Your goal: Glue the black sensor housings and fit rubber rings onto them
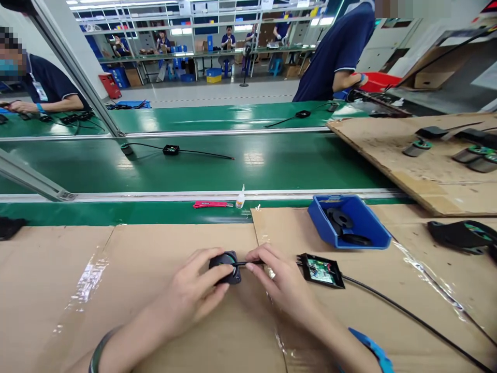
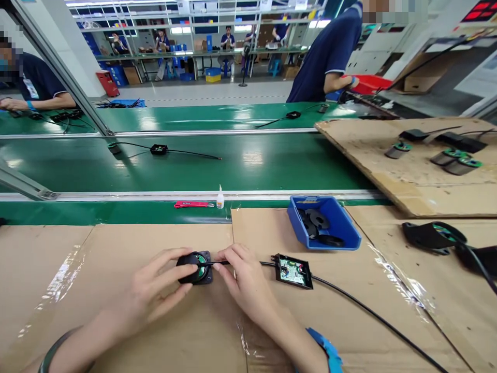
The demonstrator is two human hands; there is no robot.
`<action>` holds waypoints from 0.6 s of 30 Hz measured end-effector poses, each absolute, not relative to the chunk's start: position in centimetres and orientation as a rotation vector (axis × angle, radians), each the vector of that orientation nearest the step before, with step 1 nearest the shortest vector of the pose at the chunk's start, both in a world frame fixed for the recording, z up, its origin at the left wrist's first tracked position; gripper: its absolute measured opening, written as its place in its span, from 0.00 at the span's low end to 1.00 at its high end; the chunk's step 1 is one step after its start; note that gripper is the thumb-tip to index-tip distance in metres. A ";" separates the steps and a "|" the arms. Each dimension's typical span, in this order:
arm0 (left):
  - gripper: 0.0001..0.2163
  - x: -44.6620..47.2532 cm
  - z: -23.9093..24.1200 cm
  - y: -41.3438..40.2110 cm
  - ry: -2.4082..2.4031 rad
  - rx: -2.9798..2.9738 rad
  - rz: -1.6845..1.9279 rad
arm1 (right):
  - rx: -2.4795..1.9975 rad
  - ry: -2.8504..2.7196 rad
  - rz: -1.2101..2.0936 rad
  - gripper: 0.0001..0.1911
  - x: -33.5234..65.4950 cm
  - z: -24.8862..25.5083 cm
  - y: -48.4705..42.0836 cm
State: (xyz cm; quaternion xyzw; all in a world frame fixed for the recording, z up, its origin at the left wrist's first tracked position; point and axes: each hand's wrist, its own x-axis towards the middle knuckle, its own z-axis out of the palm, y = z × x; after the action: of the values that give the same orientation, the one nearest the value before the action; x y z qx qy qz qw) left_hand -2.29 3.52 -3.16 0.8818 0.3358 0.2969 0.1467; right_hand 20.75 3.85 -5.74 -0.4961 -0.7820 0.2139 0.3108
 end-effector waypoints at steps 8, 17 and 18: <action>0.09 -2.2 -3.5 5.8 0.853 2.609 0.806 | -1.249 -1.987 0.565 0.05 20.6 -6.1 3.6; 0.08 -2.2 -4.5 6.1 0.748 2.671 0.941 | -1.244 -1.962 0.552 0.06 20.6 -6.1 3.5; 0.08 -2.2 -4.7 6.1 0.736 2.674 0.945 | -1.247 -1.961 0.556 0.06 20.6 -6.0 3.5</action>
State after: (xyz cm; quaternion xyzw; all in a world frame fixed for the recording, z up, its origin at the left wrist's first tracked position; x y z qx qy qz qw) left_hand -2.23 6.14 -4.71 0.9075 0.2499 0.3207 0.1054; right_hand 20.60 3.50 -6.04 -0.4853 -0.7635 0.2163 0.3671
